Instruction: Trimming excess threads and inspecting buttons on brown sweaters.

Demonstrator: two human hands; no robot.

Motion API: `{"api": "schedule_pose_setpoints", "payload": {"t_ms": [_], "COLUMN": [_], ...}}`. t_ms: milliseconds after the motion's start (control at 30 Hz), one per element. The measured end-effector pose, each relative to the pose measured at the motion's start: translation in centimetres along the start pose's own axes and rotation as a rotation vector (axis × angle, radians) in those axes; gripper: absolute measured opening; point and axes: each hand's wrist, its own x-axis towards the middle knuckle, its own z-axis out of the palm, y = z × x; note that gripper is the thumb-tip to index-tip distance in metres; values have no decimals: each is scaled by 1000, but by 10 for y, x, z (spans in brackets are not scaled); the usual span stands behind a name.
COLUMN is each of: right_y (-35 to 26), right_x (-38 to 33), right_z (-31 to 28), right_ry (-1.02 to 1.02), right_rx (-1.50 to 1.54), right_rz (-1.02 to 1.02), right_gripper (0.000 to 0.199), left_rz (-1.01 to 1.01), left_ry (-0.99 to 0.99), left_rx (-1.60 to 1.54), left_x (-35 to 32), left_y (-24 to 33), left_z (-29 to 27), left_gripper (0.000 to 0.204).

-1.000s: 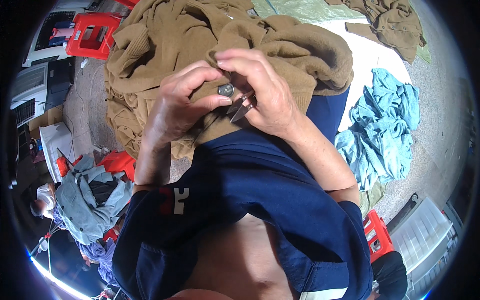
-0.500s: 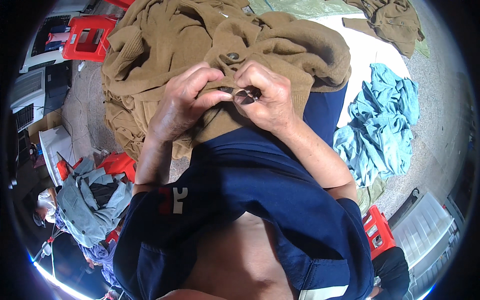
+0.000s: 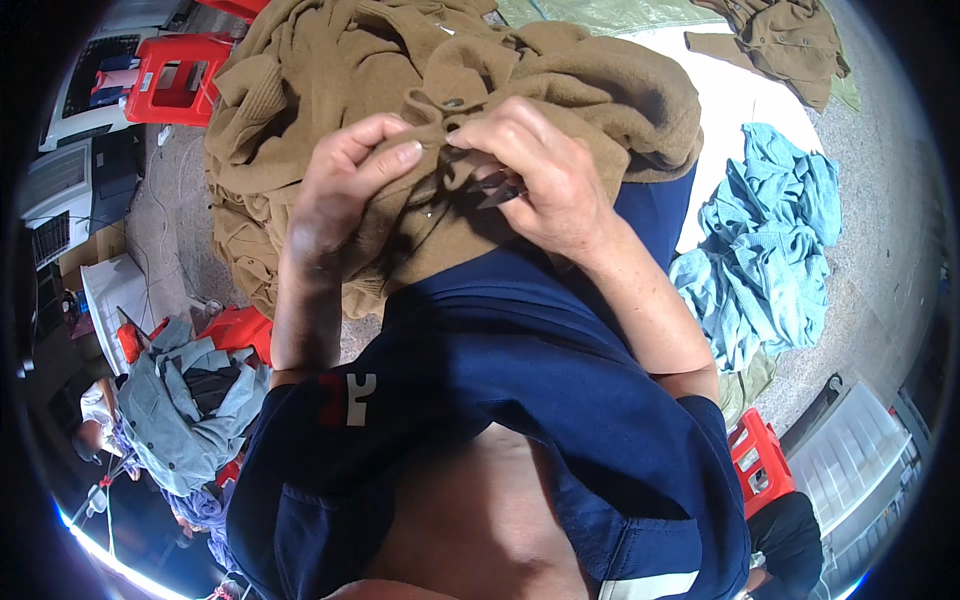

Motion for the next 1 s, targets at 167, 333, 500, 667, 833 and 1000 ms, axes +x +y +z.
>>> {"api": "schedule_pose_setpoints", "payload": {"t_ms": [167, 333, 500, 667, 833, 1000], "right_y": [-3, -17, -17, -13, -15, -12], "right_x": [1, 6, -2, -7, -3, 5], "right_z": [-5, 3, 14, 17, 17, 14], "right_ry": [-73, 43, 54, 133, -1, -43], "right_rx": [-103, -53, -93, -154, -71, 12], "right_rz": [-132, -222, -193, -251, -166, -128], "right_gripper": [29, 17, 20, 20, 16, 27], "left_rz": [-140, -87, 59, 241, 443, 461], "left_ry": [38, 81, 148, 135, 164, 98], "left_rx": [-442, -372, -80, 179, 452, 525], "left_x": [-4, -8, -12, -18, -16, -16], "left_y": [5, 4, -4, -8, -8, 2], "left_z": [3, 11, 12, 11, 10, 8], "left_gripper": [14, 15, 19, 26, 32, 28]}}
